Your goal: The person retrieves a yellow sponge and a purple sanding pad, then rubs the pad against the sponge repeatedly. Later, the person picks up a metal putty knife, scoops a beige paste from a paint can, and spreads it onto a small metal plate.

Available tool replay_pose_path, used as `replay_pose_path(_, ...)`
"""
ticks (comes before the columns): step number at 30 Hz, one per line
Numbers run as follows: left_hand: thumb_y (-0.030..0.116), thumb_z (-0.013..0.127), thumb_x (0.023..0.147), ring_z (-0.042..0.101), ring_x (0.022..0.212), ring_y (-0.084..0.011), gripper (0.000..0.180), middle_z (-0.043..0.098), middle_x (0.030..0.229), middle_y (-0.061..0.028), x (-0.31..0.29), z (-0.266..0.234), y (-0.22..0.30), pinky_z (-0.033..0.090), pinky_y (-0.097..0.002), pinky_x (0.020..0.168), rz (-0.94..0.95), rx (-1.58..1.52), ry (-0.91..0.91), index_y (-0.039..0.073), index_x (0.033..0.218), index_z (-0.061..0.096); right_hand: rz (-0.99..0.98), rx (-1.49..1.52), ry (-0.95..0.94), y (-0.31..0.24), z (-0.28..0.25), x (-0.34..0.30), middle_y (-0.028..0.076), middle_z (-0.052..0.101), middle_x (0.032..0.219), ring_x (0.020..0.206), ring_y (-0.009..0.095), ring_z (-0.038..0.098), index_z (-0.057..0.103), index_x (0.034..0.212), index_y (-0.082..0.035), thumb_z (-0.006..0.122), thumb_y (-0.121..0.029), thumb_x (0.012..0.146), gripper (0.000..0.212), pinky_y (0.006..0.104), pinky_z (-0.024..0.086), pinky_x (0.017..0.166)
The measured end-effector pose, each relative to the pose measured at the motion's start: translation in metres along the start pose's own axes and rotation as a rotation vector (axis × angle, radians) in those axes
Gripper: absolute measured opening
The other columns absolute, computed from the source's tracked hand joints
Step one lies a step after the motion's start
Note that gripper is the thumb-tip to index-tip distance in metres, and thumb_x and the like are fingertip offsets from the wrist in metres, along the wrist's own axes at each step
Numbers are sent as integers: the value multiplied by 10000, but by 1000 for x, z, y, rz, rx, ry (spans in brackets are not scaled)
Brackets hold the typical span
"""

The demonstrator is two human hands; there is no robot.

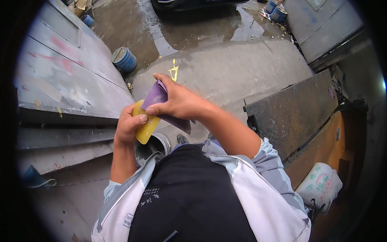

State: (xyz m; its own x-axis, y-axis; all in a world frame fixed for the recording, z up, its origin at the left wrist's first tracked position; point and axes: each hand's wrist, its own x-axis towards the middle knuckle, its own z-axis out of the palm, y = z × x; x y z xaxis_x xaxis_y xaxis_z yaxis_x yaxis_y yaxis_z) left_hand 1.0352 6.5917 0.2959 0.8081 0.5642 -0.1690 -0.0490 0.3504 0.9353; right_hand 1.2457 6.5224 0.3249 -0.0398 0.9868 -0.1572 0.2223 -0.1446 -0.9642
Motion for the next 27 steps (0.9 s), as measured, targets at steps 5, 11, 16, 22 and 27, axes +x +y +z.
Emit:
replay_pose_path(5,177,643,839,585,747,-115,279,632,888,-54,-6,-2,6,478,-259,686,24,-15,86,-22,1031,610,201,193,156,76,-24,-33,225,406,1414,1287,308,441,255,1477,-19,807,-370,733,991,367,348,1068)
replay_pose_path(11,157,641,861,587,752,-105,258,647,875,-45,3,15,-11,483,-262,671,26,154,122,-25,1043,619,-170,-233,664,31,-15,-4,300,428,1347,1219,419,482,224,1468,-13,614,-206,880,731,435,408,1005)
replay_pose_path(16,143,619,871,595,761,-93,216,660,844,-42,10,36,-33,487,-260,673,163,347,127,-36,991,630,-375,-431,653,13,40,20,252,518,1119,955,443,555,224,1475,-43,598,-166,850,738,503,450,848)
replay_pose_path(22,184,638,881,580,774,-95,267,650,886,-34,-6,37,-25,478,-253,699,99,140,115,-28,1044,630,-236,-386,663,49,25,27,285,499,1256,1095,471,530,237,1462,-21,570,-203,878,696,487,432,950)
replay_pose_path(27,194,649,852,588,773,-107,304,643,896,-40,-18,34,-5,480,-255,703,100,201,190,-27,1058,619,24,-89,662,66,-25,12,289,482,1313,1172,370,539,292,1440,-4,632,-292,883,713,410,430,990)
